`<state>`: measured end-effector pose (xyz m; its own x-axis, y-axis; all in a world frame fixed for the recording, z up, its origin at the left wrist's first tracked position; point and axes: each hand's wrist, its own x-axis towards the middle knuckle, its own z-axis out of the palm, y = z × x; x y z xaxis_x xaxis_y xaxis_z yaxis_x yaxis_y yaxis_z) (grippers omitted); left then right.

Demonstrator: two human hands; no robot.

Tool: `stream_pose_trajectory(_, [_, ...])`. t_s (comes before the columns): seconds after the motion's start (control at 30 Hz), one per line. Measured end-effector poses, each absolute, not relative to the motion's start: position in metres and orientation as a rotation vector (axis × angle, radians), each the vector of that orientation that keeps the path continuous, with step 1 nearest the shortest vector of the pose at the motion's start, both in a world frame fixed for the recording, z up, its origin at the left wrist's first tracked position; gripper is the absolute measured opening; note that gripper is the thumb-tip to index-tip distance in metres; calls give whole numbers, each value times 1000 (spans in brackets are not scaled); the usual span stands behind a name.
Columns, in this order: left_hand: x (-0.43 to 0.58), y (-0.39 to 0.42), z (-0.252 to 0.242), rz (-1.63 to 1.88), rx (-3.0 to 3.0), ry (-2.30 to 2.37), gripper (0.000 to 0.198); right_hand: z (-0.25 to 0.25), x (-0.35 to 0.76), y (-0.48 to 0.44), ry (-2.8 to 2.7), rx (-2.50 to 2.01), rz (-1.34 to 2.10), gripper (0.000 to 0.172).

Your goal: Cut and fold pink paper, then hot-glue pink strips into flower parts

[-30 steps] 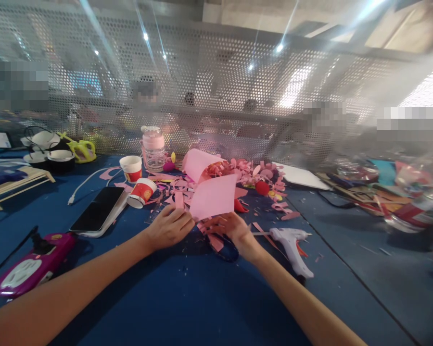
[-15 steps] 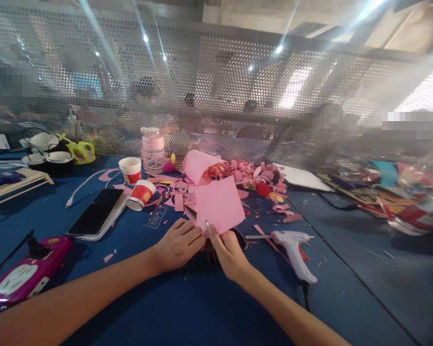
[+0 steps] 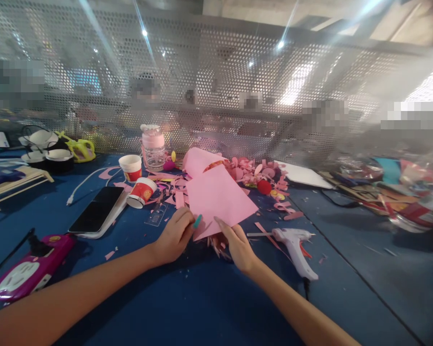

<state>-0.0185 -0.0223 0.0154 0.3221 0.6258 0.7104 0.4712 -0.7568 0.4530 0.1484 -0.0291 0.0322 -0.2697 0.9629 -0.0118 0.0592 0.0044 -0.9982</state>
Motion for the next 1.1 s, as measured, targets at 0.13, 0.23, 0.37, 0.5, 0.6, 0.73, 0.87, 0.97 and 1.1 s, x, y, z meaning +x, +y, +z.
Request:
stream_pose_trajectory(0.13, [-25,-12,9,1527,2177,1244,18,34,152,-26,-1375,-969,1489,43])
stream_pose_trajectory(0.23, [-34,0,4,1590,1905,1480,21,31,155,-24,-1306,-911,1538,37])
stream_pose_trajectory(0.37, [-45,15,-2,1562,1607,1638,34,29,156,-23,-1259,-916,1543,32])
stream_pose_trajectory(0.5, [-47,19,-7,1650,1736,1698,22,27,159,-23,-1276,-912,1537,34])
stream_pose_trajectory(0.6, [-44,13,-6,1803,1958,1653,24,24,160,-22,-1310,-895,1541,34])
stream_pose_trajectory(0.73, [-37,-5,2,1756,2288,1489,32,19,159,-22,-1342,-917,1526,37])
stream_pose_trajectory(0.87, [-32,-19,11,1450,2726,1158,52,19,158,-25,-1340,-901,1587,39])
stream_pose_trajectory(0.97, [-28,-24,16,1219,2886,1074,62,23,157,-29,-1358,-942,1602,44])
stream_pose_trajectory(1.1, [-23,-27,21,1042,2953,1034,63,29,155,-32,-1412,-1028,1504,43])
